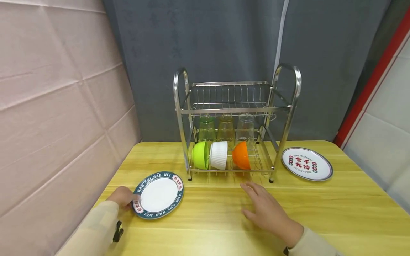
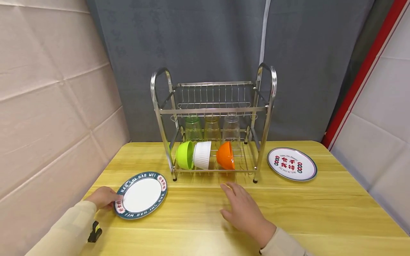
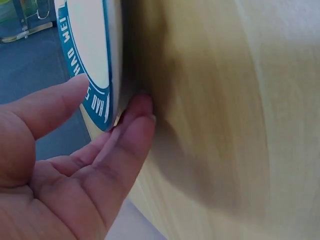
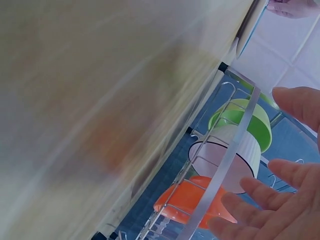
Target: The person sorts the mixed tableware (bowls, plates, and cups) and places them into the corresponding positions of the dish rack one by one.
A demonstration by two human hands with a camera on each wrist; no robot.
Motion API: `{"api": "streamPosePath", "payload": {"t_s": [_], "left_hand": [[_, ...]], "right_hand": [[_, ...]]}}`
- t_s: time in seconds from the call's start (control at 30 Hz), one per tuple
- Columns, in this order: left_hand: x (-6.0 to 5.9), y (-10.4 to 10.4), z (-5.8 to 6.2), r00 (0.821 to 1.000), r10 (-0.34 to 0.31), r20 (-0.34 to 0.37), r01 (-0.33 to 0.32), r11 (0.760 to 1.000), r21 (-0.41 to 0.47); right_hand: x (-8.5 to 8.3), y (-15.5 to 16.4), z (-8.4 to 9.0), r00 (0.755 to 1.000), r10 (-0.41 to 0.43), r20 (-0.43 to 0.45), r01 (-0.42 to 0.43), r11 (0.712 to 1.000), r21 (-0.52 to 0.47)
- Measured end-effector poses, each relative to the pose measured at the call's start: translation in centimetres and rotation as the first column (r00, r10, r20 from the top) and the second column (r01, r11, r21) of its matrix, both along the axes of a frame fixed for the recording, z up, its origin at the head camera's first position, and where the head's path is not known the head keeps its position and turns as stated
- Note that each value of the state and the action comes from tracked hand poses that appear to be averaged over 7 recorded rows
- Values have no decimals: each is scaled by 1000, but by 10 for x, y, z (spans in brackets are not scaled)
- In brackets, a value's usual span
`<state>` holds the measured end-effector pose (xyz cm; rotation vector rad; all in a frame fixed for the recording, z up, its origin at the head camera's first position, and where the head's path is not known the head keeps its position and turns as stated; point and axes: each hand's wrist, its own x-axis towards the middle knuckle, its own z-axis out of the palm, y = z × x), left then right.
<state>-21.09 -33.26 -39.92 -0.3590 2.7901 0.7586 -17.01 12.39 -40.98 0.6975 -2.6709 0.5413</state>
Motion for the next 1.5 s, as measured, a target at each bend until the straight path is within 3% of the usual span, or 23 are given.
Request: {"api": "streamPosePath", "payload": {"t_s": [0.23,0.7,0.97,1.5], "left_hand": [[-4,-4,-7,998,54,15,-55,996,68],[-10,-6,-14,985,154,75,-166,966,197],[-14,-10,-20,981,164,107,-185,954,235],[-7,-3,-5,976,190,104,-214,926,312]], "right_hand": [[1,-2,-4,1000,9,-6,-9,1000,-5],[3,-4,1,999,-9,-47,8,999,-34],[2,-3,-2,997,-3,-83,1,1000,-25],[1,-5,-4,997,-8,-75,7,1000,-13]]}}
